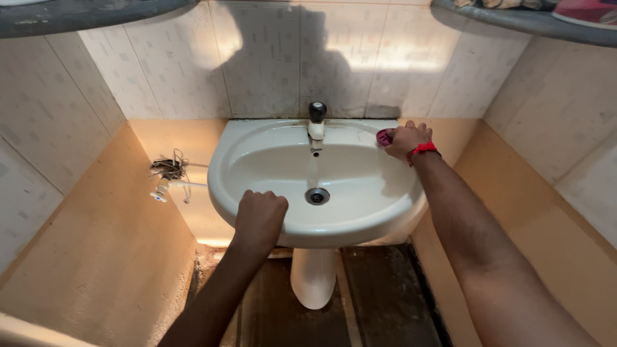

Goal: The person scrubs a white pedestal sink using a pink scrubbing brush, cleaning the basin, faucet, and surrounding tiled wall. They then rinse the brush and wash their hands under the running tap.

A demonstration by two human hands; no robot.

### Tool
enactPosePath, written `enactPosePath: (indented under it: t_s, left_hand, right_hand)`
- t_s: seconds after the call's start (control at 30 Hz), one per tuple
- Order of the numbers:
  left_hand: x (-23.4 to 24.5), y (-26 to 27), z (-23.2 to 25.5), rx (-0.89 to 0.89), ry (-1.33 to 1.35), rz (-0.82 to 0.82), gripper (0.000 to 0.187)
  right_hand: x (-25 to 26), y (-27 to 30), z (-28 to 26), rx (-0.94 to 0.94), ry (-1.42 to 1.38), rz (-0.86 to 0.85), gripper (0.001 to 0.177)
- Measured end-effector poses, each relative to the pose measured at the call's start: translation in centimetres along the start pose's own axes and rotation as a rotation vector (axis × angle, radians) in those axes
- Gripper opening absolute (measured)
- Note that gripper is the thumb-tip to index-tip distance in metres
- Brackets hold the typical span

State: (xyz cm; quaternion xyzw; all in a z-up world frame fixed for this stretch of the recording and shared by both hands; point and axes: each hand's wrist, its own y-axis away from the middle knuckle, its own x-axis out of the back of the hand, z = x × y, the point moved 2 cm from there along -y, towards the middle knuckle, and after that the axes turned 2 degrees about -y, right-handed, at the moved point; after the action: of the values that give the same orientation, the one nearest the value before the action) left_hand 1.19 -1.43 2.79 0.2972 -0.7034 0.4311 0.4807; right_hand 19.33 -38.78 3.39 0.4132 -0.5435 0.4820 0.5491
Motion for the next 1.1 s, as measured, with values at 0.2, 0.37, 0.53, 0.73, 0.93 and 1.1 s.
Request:
enactPosePath:
  t_s: [0.2, 0.37, 0.53, 0.73, 0.93, 1.1]
  left_hand:
    - [-0.9, -0.5, -0.5, 0.011, -0.011, -0.034, 0.010]
    - [-1.0, -0.1, -1.3, -0.007, 0.002, -0.053, 0.017]
    - [-0.7, 0.5, -2.0, -0.017, 0.120, -0.008, 0.031]
    - [-0.3, 0.1, -1.5, 0.026, 0.057, -0.083, 0.029]
    - [-0.6, 0.4, -1.3, 0.022, 0.048, -0.017, 0.027]
    - [-0.8, 0.6, -1.4, 0.009, 0.076, -0.029, 0.032]
  right_hand:
    - [0.5, 5.5, 2.2, 0.009, 0.013, -0.043, 0.058]
    - [2.8, 10.1, 2.1, 0.064, 0.042, -0.067, 0.054]
    - [5.3, 13.9, 0.2, 0.190, -0.106, -0.303, 0.061]
    - [5.1, 18.2, -9.0, 0.498, -0.337, -0.473, 0.055]
    - [5.8, 20.1, -10.4, 0.558, -0.335, -0.369, 0.052]
    - [4.2, 17.3, -2.0, 0.311, -0.090, -0.191, 0.052]
